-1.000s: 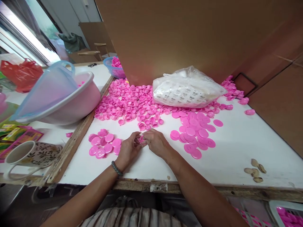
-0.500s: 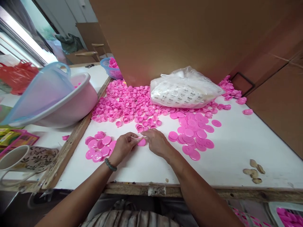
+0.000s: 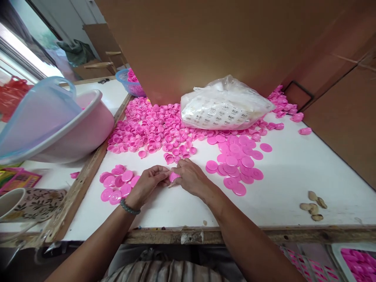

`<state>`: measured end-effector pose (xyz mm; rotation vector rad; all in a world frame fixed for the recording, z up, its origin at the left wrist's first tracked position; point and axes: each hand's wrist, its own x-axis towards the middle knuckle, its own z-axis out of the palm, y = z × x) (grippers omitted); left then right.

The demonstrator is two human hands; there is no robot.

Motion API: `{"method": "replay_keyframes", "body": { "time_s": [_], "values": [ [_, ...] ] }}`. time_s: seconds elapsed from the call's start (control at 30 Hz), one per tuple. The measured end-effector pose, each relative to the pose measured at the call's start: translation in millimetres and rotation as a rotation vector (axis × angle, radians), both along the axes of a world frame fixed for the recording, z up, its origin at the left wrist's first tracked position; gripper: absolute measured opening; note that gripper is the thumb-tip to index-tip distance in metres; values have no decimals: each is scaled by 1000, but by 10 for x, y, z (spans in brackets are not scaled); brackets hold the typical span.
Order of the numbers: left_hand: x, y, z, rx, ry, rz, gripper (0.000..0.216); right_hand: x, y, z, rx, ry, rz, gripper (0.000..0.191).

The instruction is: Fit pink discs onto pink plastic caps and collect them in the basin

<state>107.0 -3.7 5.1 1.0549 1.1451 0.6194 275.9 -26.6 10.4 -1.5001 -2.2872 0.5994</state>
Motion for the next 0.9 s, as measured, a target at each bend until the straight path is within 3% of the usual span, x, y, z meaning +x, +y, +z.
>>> {"method": "replay_keyframes", "body": {
  "time_s": [0.23,0.57,0.7,0.9],
  "values": [
    [83,-39,-63,124,76,-17,32,-15,-10,44,-65,-79,2,21],
    [104,0,-48,-38,114,-33,32,-30,-98,-81,80,-225,-63,21],
    [97,-1,-62,-33,72,-40,30,-10,-126,-128,118,-157,-95,24],
    [35,-5,-41,18,1,-92,35,39,-100,-142,34,76,-30,30]
  ]
}}
